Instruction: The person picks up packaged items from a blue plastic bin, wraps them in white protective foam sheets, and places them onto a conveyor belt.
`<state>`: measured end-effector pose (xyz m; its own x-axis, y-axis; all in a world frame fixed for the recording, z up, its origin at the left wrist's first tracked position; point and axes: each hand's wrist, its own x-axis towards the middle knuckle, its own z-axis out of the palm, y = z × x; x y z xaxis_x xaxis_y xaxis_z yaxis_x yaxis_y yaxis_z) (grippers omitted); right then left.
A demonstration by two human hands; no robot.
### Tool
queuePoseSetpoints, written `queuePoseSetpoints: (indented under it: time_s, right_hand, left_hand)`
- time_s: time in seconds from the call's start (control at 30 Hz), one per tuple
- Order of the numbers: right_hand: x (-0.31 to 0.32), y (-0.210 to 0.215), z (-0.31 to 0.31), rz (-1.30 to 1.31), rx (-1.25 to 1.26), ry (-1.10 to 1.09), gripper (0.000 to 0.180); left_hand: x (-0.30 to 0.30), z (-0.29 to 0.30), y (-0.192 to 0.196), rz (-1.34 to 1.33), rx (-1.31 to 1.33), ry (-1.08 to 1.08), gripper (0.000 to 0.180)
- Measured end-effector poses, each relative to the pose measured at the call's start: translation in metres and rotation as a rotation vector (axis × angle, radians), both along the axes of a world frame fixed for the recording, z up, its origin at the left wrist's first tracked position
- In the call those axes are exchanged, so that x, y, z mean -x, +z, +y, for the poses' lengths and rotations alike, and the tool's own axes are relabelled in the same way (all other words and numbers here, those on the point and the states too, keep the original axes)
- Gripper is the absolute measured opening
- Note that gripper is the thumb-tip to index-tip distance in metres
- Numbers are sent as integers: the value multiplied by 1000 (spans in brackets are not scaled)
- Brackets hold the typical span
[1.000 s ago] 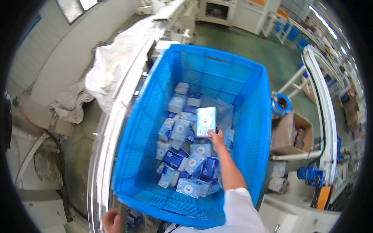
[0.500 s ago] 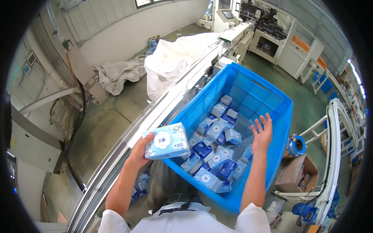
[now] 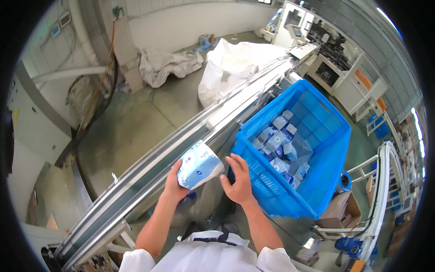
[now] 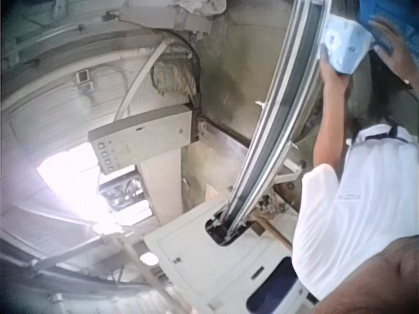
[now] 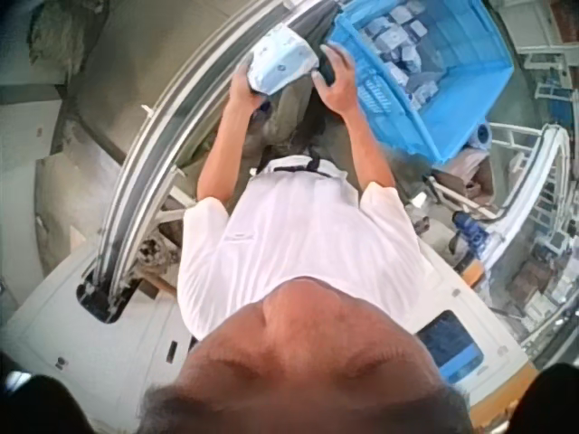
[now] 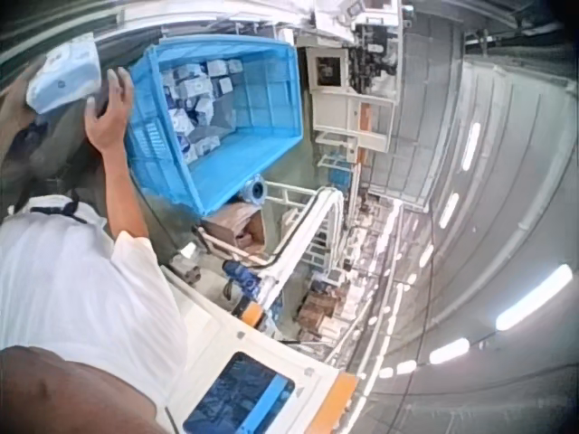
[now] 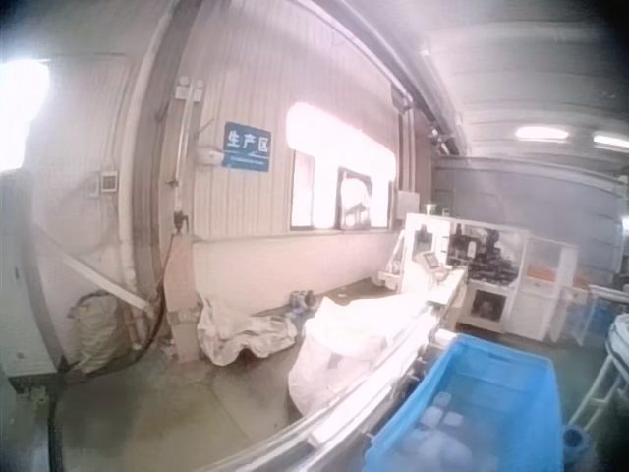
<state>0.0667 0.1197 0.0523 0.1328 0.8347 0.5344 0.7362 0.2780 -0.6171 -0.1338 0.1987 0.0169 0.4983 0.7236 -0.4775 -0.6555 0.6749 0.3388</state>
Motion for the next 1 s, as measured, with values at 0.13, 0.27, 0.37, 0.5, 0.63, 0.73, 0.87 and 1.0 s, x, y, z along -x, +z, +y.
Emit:
queuePoseSetpoints:
  time_s: [0.13,0.27,0.37,0.5,0.63,0.73,0.87,1.0]
  right_hand:
    - [43,23,-11,-420,-15,335,40]
    - [56,29,-17,-598,-176,508,29]
    - [49,5,-28,-472,-196,473,12]
    - [16,-5,-39,275,251,-192,24]
    - [-23,-37,-90,594,224,-191,32]
    - [-46,-57,-116,795,520,-38,26]
    - [5,-166,-174,1022,1028,1004,21]
    - [-49,-77,-167,1630,1277,214,63]
  left_hand:
    - [41,-34,-12,-30,18,-185,49]
    - [53,-60,-2,-22,48,-259,52]
    - [43,-89,-23,107,16,-156,44]
    - [14,-138,-26,253,-63,-7,39]
    - [8,-203,-34,167,-145,-269,47]
    - [-8,-231,-41,42,-109,-470,57]
    - [-85,-275,-10,326,-253,-736,66]
    - [-65,-256,13,380,-570,-346,42]
